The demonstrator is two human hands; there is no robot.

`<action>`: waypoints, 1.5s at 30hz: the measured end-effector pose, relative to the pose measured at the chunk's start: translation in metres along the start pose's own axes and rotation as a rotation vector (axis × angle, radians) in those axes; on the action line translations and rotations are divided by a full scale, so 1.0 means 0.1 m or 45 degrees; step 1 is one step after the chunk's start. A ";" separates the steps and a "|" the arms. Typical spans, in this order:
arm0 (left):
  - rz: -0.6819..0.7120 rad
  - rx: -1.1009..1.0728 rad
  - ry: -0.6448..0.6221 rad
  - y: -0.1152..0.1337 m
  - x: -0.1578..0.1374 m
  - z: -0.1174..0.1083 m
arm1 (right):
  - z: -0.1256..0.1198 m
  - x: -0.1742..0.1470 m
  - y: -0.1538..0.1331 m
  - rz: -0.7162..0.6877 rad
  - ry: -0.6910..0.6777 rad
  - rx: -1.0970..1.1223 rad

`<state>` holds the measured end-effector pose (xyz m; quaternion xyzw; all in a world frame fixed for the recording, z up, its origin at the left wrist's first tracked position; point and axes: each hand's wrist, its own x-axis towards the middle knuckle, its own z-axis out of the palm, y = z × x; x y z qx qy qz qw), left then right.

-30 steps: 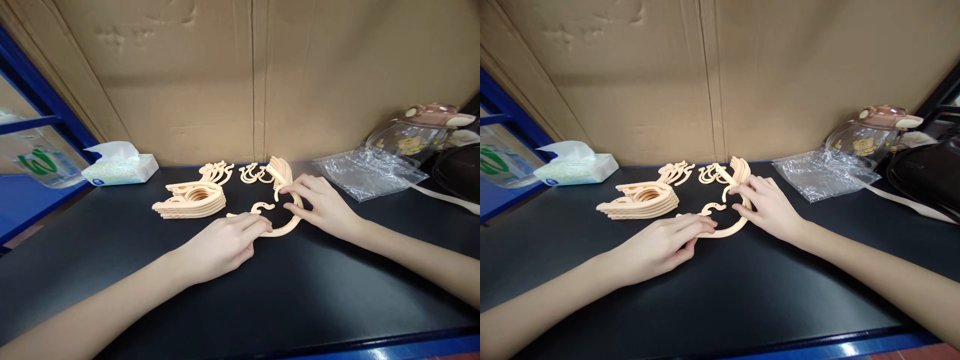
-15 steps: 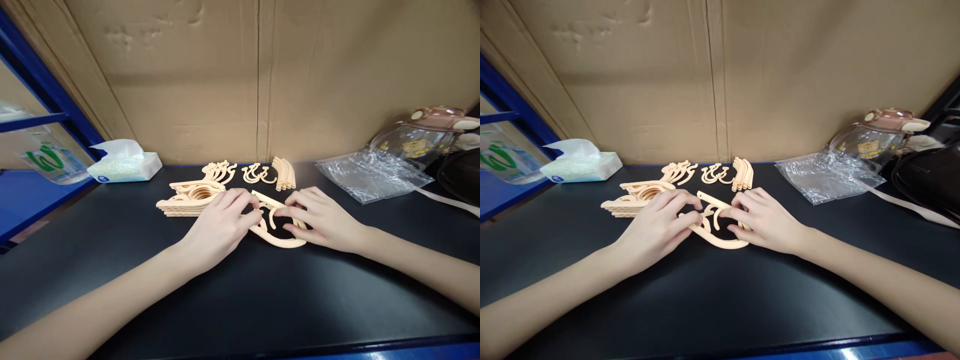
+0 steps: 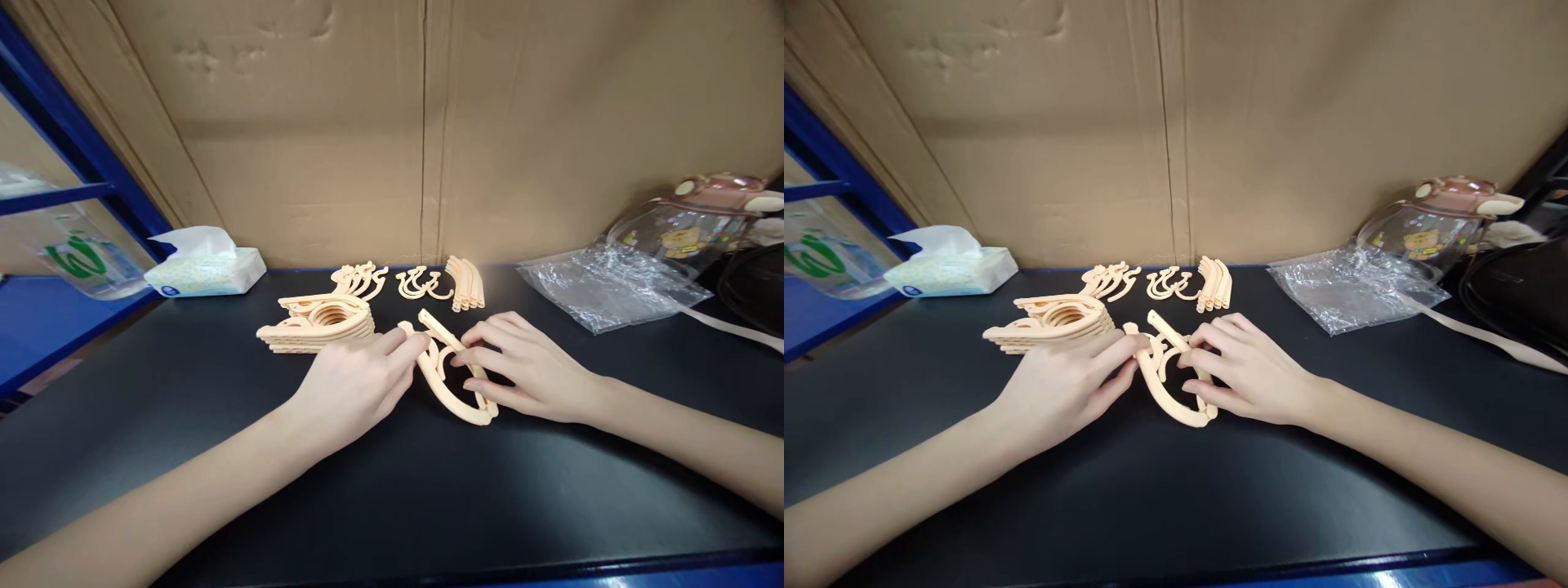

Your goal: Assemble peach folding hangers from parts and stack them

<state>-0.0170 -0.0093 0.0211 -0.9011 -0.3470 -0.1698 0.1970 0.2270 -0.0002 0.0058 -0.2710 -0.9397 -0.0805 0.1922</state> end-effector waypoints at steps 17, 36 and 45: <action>-0.467 -0.657 -0.179 0.01 0.04 -0.01 | 0.04 -0.03 -0.03 0.002 -0.099 0.096; 0.151 -0.350 -0.160 -0.11 0.05 0.05 | 0.03 -0.06 0.21 0.257 -0.156 -0.356; 0.152 -0.307 -0.203 -0.16 0.03 0.09 | 0.01 -0.06 0.16 0.445 -0.116 -0.080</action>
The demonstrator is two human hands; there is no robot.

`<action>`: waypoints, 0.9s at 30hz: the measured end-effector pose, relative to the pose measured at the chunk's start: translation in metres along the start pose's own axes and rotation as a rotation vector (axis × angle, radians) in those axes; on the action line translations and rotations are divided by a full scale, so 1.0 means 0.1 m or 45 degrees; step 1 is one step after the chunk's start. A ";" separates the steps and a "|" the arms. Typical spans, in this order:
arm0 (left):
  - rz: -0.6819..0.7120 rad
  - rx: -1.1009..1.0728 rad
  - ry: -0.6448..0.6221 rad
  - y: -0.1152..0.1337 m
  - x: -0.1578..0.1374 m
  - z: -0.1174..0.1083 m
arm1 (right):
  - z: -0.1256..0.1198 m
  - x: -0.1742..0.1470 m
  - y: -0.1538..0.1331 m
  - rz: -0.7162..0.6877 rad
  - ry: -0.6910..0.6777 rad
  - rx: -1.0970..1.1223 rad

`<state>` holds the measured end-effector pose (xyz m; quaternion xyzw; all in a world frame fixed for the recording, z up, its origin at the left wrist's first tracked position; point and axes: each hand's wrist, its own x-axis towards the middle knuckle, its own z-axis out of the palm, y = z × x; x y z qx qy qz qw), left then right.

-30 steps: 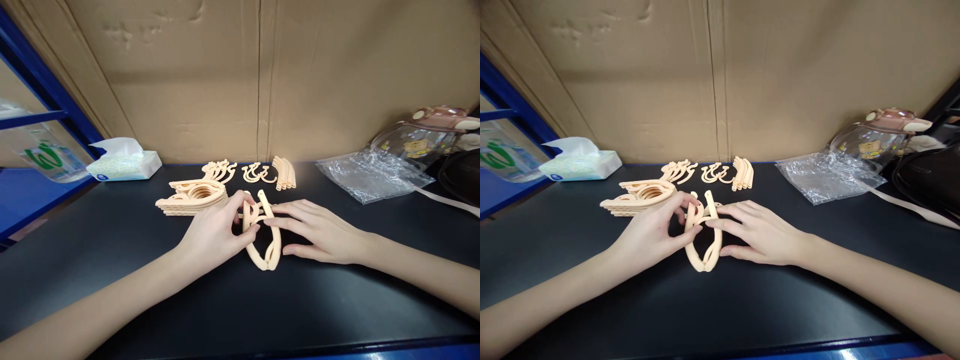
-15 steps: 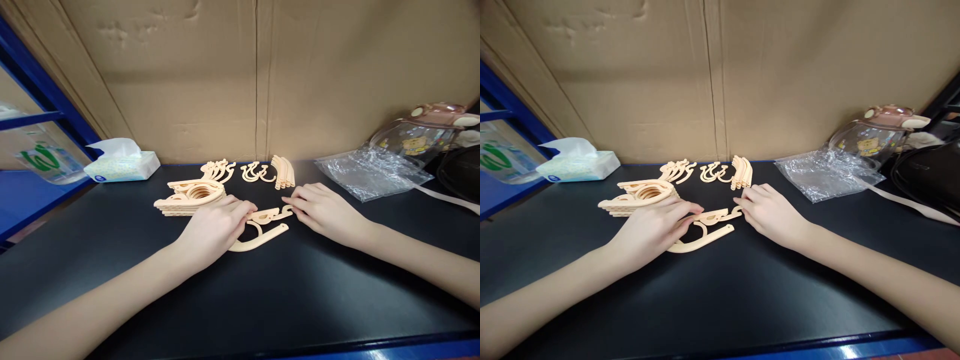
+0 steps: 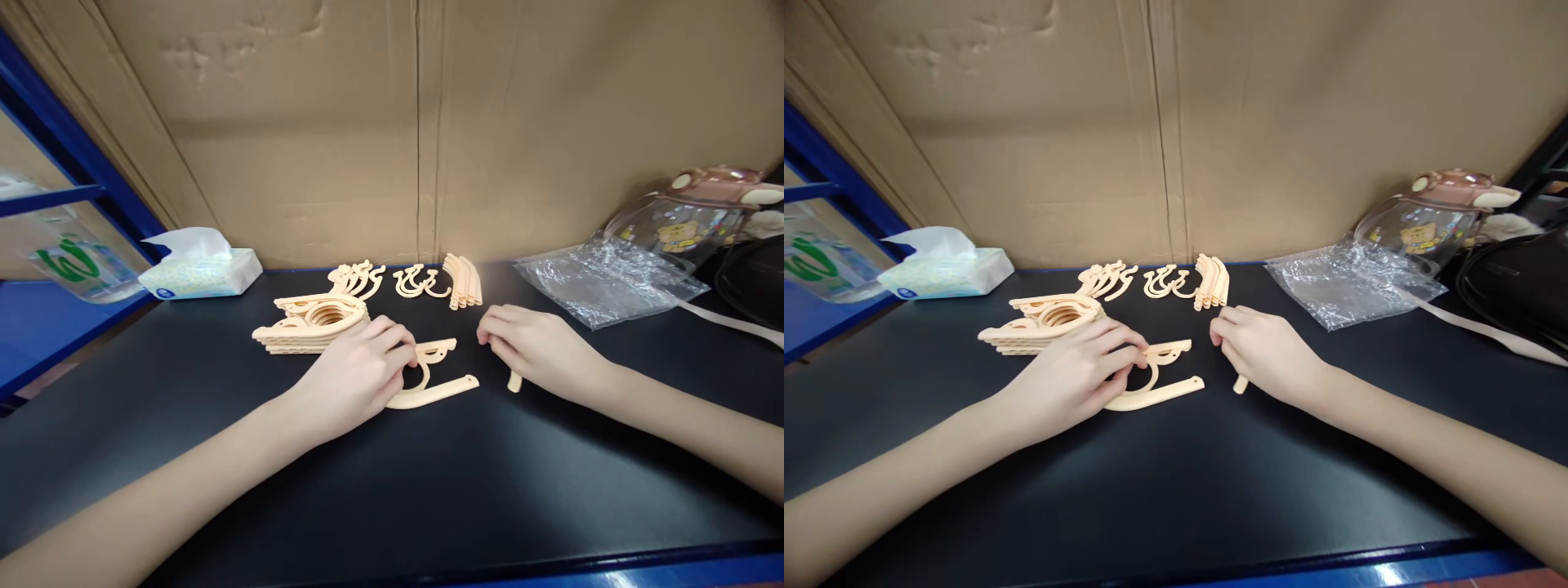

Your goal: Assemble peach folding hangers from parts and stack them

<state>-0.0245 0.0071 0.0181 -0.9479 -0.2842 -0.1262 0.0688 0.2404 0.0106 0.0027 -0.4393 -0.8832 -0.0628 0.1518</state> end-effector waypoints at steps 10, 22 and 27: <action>0.043 -0.071 0.033 0.07 0.02 -0.05 | -0.04 0.00 -0.18 -0.441 0.064 0.085; 0.064 -0.064 0.053 0.14 0.03 -0.06 | -0.06 0.03 -0.05 -0.076 0.255 -0.537; 0.115 -0.138 -0.037 0.23 0.02 0.00 | -0.01 0.01 -0.07 0.002 0.151 -0.609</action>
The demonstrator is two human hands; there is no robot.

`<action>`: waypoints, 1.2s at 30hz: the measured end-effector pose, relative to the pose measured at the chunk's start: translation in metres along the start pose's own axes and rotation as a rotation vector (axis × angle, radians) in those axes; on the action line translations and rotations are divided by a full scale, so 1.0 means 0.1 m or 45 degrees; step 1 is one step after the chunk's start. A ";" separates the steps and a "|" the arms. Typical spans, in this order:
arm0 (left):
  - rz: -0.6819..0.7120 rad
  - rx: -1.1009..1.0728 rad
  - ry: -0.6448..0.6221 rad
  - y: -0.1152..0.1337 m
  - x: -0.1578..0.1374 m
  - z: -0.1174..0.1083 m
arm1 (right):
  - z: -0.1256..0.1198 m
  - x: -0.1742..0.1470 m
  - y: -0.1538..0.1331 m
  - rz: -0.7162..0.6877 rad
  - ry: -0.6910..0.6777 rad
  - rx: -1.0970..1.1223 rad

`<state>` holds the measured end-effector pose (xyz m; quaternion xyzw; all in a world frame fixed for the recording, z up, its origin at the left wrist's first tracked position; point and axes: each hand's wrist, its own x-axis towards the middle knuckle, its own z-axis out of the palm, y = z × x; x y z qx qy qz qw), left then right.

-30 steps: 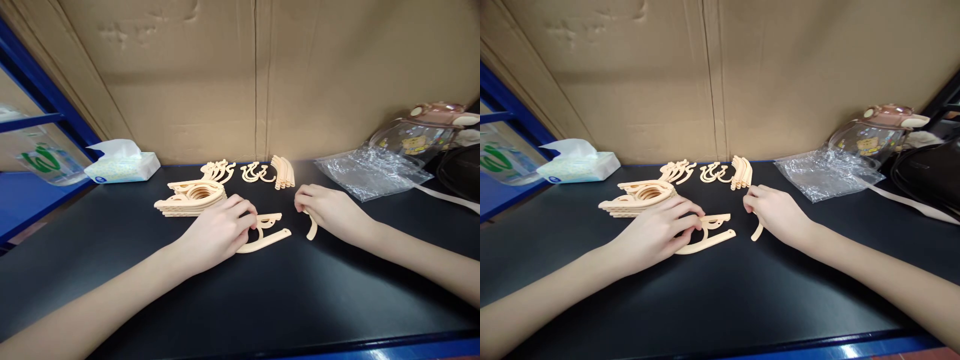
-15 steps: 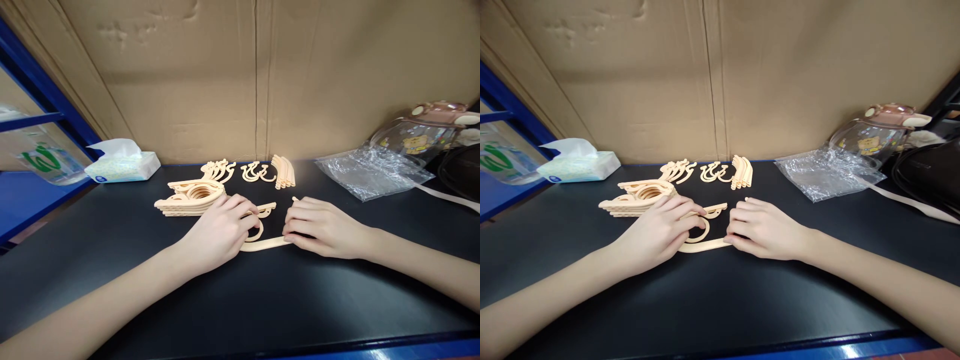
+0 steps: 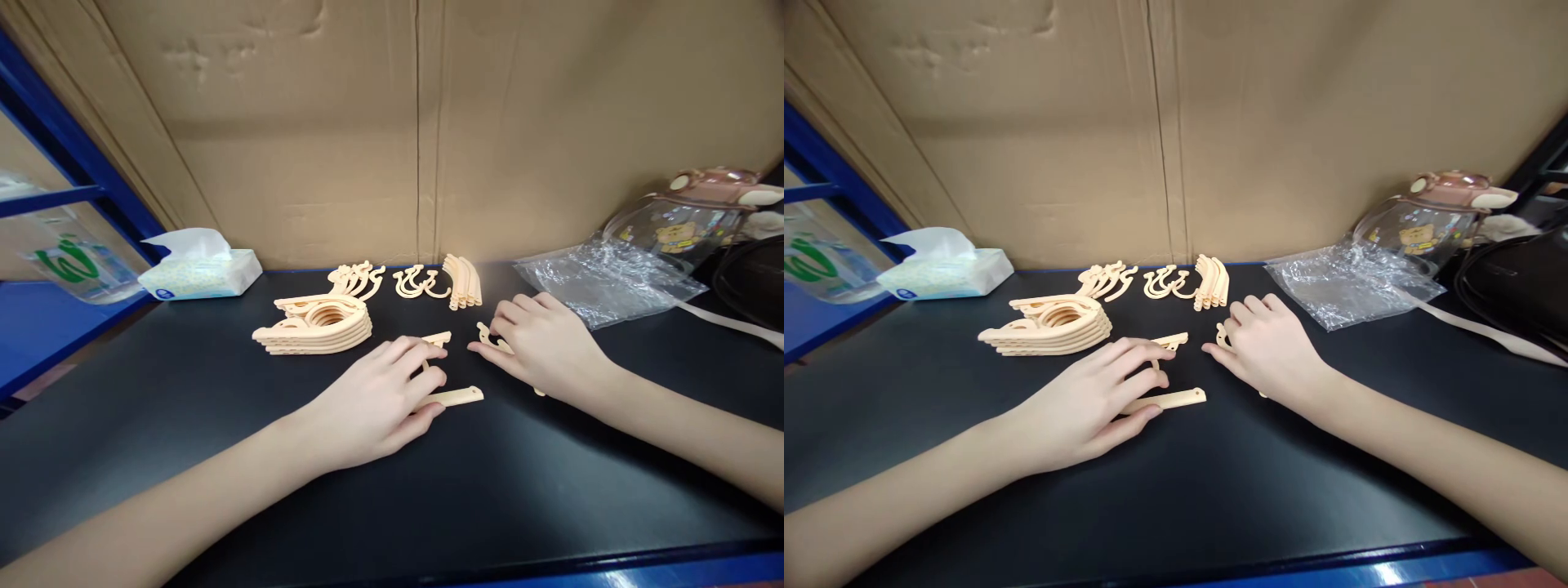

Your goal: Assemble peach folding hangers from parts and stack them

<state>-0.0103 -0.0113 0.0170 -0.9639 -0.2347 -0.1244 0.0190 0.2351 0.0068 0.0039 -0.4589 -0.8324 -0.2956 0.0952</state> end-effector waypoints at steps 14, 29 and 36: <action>-0.164 -0.205 -0.072 -0.07 0.00 0.06 | -0.05 0.01 -0.06 0.187 -0.162 0.993; -0.239 -0.346 0.016 -0.02 0.00 0.06 | -0.15 -0.02 -0.12 -0.032 -0.390 1.091; -0.210 -0.340 0.059 -0.01 0.00 0.07 | -0.10 -0.03 -0.14 -0.110 -0.342 1.058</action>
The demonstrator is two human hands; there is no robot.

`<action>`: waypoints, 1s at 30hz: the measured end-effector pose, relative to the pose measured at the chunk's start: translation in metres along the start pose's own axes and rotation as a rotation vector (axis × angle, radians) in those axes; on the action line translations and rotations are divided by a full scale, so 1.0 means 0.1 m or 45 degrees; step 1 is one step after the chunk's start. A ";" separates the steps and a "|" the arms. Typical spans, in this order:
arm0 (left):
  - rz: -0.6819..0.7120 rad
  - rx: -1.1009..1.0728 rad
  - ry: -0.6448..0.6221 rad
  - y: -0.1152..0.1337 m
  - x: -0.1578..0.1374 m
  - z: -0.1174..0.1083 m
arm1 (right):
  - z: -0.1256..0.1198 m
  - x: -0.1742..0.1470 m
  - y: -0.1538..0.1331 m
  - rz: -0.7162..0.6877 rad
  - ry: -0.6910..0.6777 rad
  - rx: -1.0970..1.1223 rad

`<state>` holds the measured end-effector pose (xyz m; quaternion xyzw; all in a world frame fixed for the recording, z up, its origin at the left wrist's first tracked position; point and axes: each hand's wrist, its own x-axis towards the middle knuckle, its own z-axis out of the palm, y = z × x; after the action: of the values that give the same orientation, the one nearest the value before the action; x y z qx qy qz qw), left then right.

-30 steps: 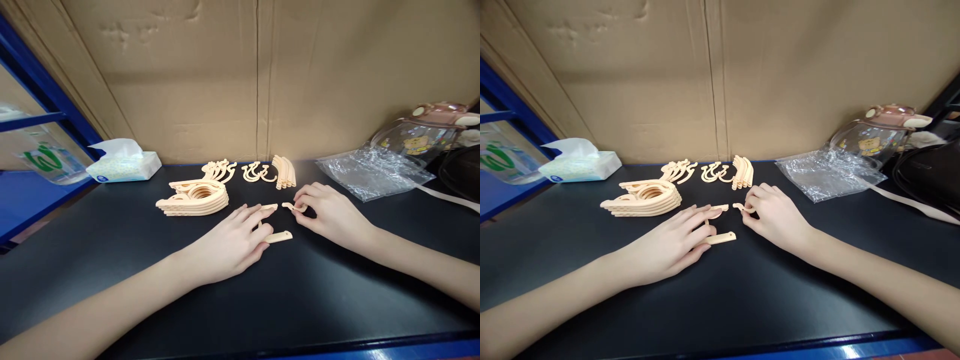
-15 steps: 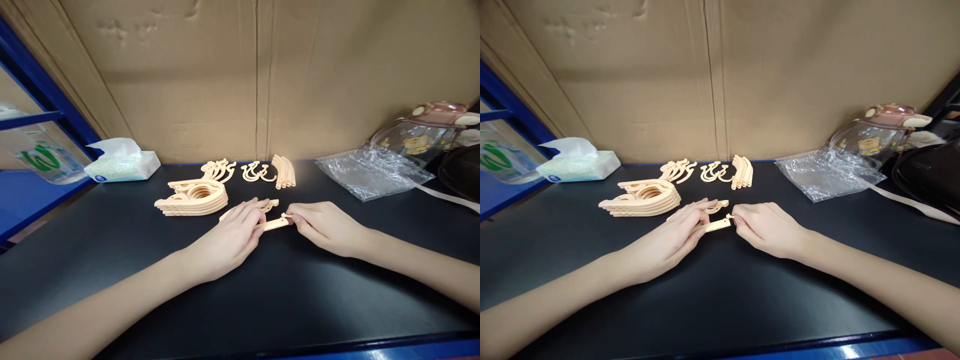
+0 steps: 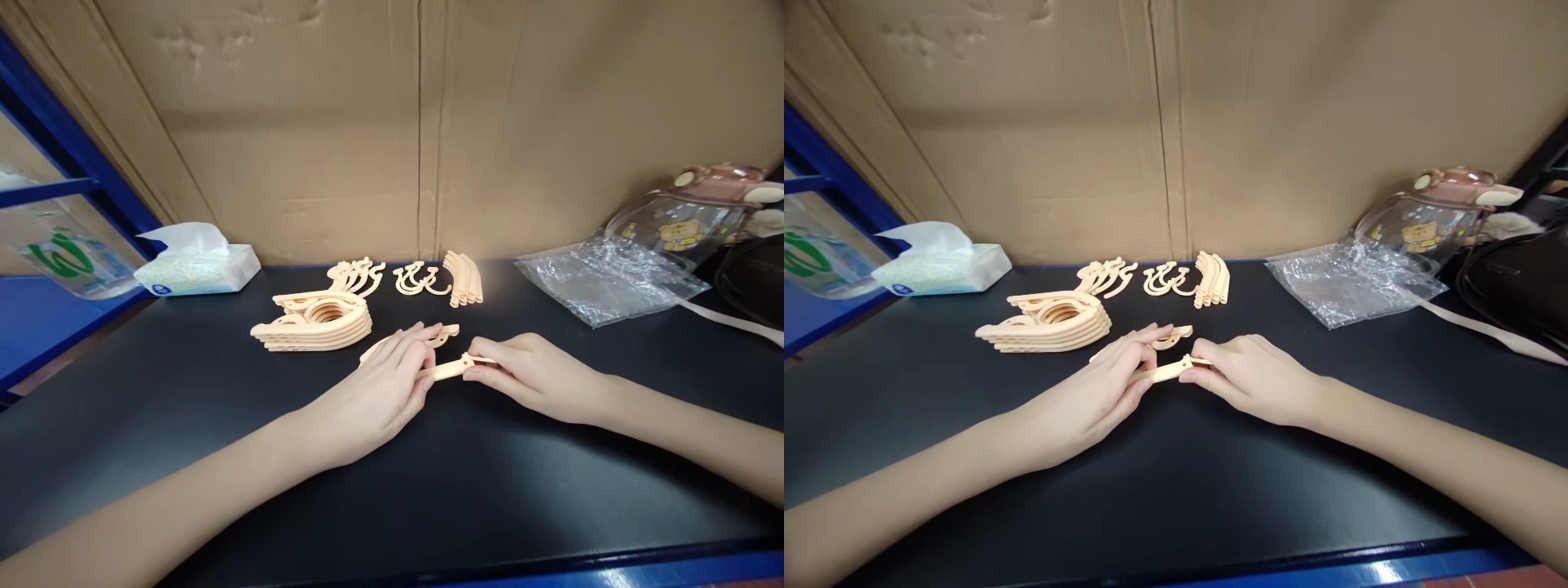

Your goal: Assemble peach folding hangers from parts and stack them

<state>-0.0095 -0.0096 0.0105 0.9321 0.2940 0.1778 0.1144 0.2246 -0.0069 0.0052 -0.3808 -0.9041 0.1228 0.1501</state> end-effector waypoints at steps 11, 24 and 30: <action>0.102 0.167 -0.042 -0.05 -0.02 0.01 | 0.05 -0.03 0.01 -0.250 0.128 -0.636; 0.102 0.180 -0.080 -0.05 -0.01 0.02 | -0.01 -0.01 -0.02 -0.525 0.292 -1.091; 0.097 0.205 -0.119 -0.05 -0.02 0.01 | 0.01 -0.02 -0.02 -0.473 0.309 -0.961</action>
<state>-0.0129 -0.0071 0.0074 0.9561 0.2659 0.1143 0.0457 0.2243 -0.0103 0.0047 -0.2516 -0.9145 -0.2911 0.1250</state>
